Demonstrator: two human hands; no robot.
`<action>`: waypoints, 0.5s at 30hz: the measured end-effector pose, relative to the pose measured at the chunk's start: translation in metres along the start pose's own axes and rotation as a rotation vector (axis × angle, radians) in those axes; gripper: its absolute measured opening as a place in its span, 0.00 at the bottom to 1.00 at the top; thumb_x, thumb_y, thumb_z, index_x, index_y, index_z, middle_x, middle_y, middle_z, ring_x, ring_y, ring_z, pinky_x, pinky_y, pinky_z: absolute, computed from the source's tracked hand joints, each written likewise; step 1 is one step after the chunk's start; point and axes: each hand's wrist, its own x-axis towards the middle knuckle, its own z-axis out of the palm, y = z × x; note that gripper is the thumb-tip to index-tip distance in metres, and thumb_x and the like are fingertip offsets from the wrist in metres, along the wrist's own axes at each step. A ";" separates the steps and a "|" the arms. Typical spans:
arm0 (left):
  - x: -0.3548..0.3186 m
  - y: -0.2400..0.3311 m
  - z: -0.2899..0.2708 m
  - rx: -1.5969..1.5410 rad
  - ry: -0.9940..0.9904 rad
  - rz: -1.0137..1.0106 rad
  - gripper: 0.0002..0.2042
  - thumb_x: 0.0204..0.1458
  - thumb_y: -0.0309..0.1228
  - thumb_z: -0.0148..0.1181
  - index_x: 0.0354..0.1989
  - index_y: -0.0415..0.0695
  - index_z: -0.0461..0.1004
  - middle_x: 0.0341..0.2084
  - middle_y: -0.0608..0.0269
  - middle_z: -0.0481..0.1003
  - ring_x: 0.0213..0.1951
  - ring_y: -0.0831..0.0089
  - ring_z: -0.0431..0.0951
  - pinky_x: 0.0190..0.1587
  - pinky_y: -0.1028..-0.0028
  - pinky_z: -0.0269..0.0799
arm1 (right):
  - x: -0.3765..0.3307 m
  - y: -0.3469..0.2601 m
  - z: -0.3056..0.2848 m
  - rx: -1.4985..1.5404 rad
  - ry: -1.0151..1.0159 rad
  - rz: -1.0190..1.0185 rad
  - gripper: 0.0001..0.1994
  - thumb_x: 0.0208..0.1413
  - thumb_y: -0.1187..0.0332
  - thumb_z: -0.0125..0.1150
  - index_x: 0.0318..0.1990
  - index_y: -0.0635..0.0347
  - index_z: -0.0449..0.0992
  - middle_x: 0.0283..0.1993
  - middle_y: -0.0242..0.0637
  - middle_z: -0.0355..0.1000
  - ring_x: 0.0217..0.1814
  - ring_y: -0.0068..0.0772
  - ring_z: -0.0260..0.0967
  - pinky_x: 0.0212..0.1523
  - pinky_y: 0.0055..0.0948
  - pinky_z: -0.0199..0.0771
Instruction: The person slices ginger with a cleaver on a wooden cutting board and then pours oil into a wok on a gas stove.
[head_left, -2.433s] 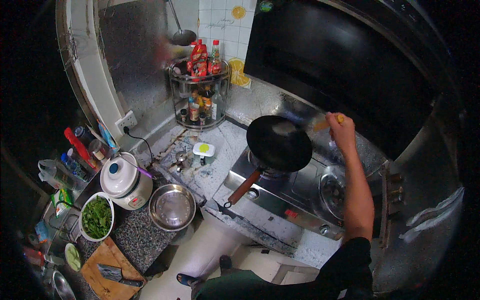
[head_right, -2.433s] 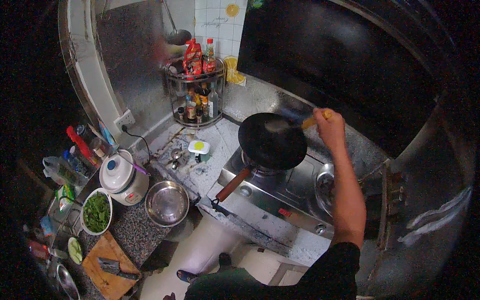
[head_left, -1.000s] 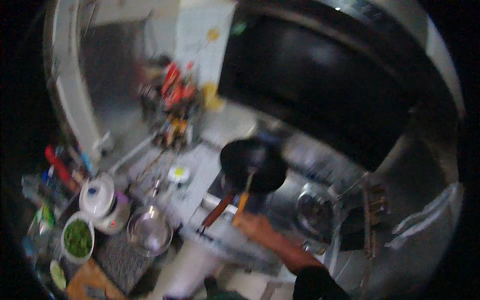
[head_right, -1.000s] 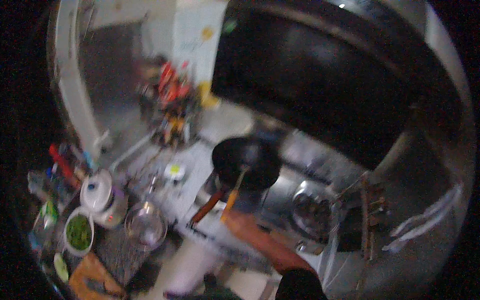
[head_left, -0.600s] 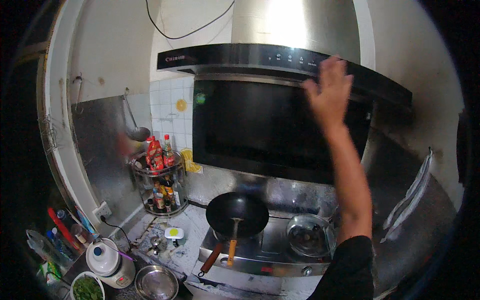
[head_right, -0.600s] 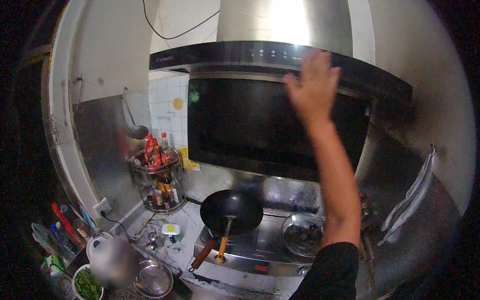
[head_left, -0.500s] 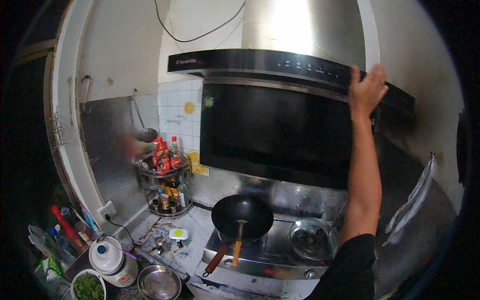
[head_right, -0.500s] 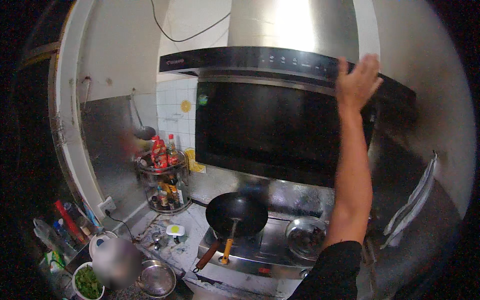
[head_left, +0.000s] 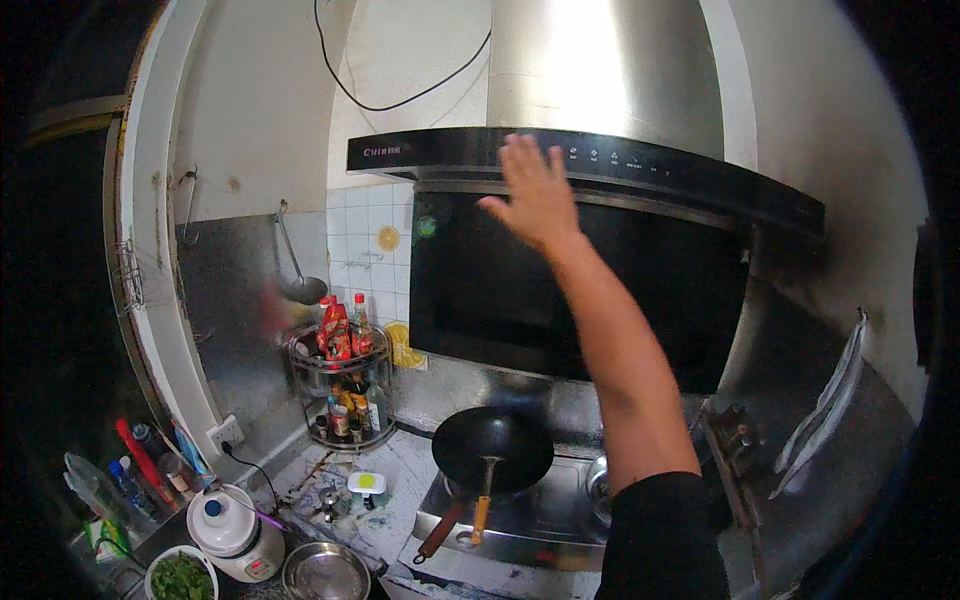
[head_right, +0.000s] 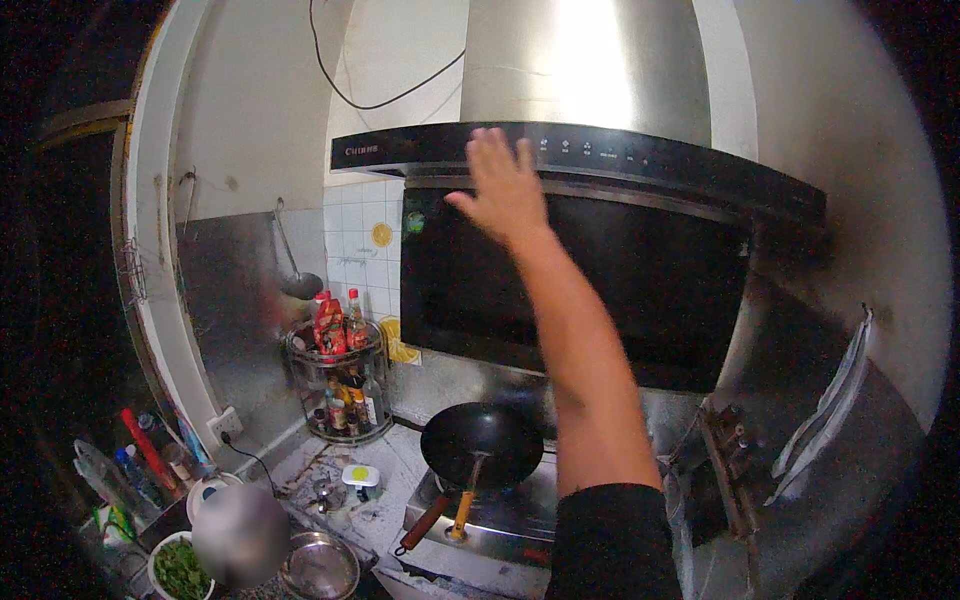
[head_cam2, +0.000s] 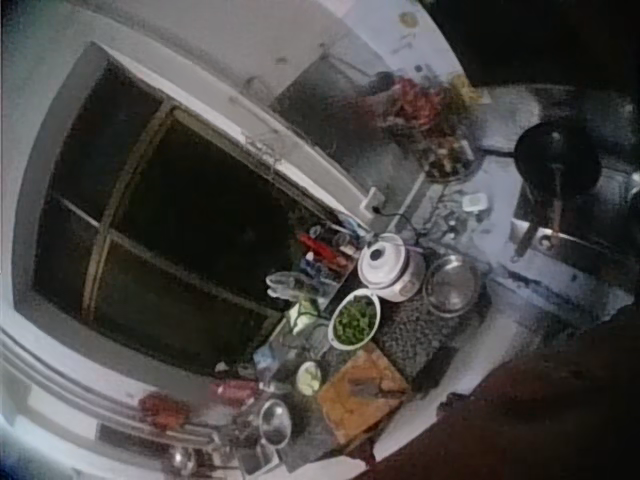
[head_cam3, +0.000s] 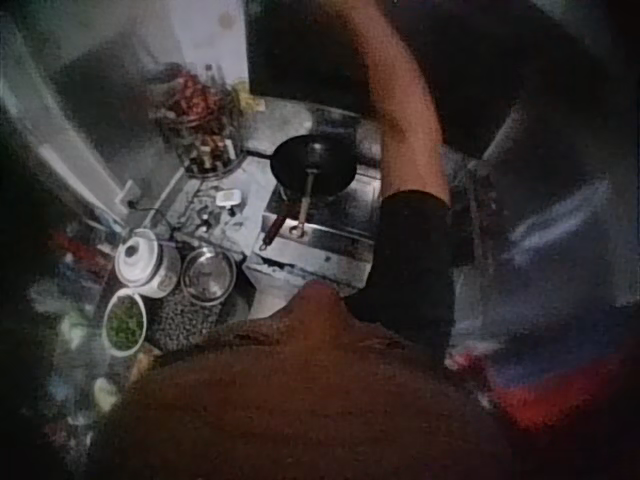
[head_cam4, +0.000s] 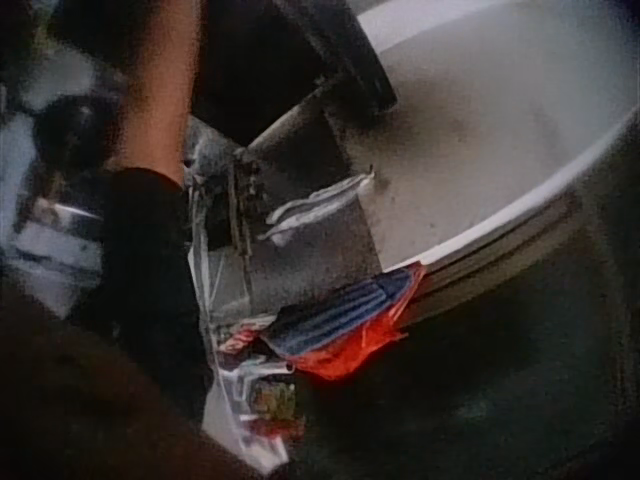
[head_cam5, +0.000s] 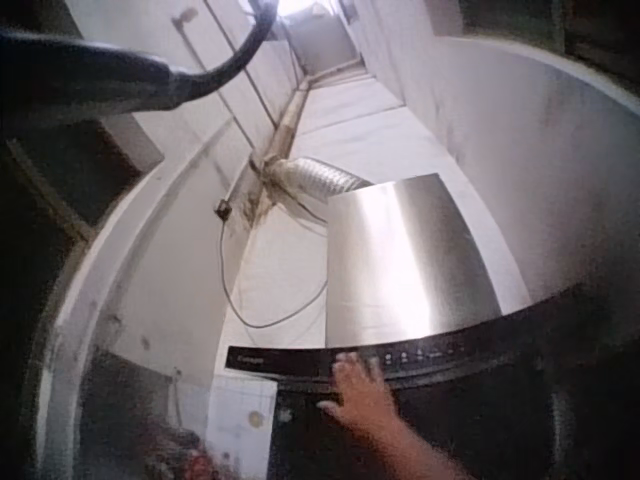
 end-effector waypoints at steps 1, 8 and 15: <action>0.001 0.000 0.001 -0.001 -0.002 -0.002 0.25 0.54 0.43 0.54 0.07 0.42 0.61 0.07 0.52 0.62 0.14 0.55 0.61 0.20 0.57 0.55 | -0.003 0.017 -0.005 -0.075 -0.004 0.065 0.38 0.52 0.40 0.45 0.63 0.61 0.55 0.69 0.40 0.45 0.72 0.38 0.38 0.67 0.50 0.36; 0.009 -0.003 -0.003 0.015 -0.009 0.010 0.25 0.54 0.42 0.54 0.07 0.42 0.61 0.07 0.53 0.62 0.14 0.56 0.61 0.20 0.57 0.55 | -0.094 0.194 -0.069 -0.503 0.197 0.546 0.37 0.55 0.41 0.43 0.62 0.64 0.56 0.68 0.44 0.48 0.71 0.43 0.40 0.65 0.54 0.38; 0.008 -0.006 -0.009 0.023 -0.019 0.018 0.25 0.54 0.42 0.54 0.07 0.42 0.61 0.07 0.53 0.62 0.14 0.56 0.61 0.19 0.57 0.55 | -0.147 0.234 -0.098 -0.551 0.163 0.705 0.37 0.57 0.41 0.38 0.63 0.64 0.52 0.69 0.43 0.45 0.72 0.42 0.37 0.67 0.51 0.36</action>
